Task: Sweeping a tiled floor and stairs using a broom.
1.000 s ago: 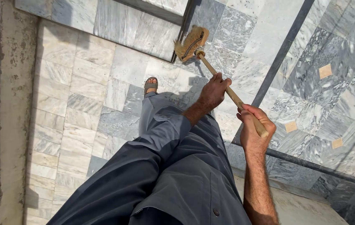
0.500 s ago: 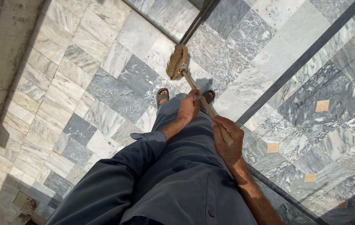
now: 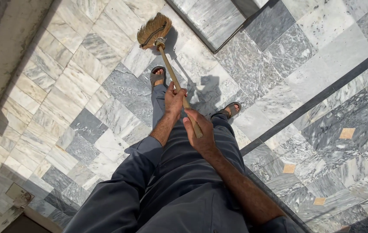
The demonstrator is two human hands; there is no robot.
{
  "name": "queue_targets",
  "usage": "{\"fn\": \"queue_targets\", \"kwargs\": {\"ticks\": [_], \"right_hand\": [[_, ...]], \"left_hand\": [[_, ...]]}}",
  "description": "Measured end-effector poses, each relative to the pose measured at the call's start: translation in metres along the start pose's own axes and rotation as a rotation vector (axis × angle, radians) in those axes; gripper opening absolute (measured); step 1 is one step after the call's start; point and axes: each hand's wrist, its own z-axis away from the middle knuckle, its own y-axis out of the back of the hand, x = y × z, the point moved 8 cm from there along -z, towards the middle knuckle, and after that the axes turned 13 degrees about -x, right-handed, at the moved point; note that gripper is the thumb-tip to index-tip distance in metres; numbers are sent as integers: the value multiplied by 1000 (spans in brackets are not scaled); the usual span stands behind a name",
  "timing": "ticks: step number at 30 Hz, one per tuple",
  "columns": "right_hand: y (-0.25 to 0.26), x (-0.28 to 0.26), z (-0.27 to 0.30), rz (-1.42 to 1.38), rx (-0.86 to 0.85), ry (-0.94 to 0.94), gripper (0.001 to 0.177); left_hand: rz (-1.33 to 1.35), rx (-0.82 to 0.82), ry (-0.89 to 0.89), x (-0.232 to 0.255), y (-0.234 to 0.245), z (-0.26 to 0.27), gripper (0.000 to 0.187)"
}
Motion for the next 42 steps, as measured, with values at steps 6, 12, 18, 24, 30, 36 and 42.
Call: {"fn": "queue_targets", "kwargs": {"ticks": [6,12,18,24,30,36,42], "right_hand": [[-99,7,-131,-8,-64,109,34],[-183,22,-289,-142,-89,-174,42],[-208,51,-386,75,-61,-159,42],[-184,76,-351,-37,78,-264,37],[-142,71,-227,-162,207,-464,37],[-81,55,-82,35,391,-333,28],[-3,87,63,-94,476,-589,30]], "left_hand": [[-19,-17,-132,85,116,-90,75],[-157,54,-32,163,234,-217,86],[-228,-114,-21,183,280,-335,78],[-542,-203,187,155,231,-328,82],[-322,-408,299,-49,194,-288,53],[-869,-648,329,-97,67,-161,57],[-807,-720,575,-194,-54,-62,48]]}}
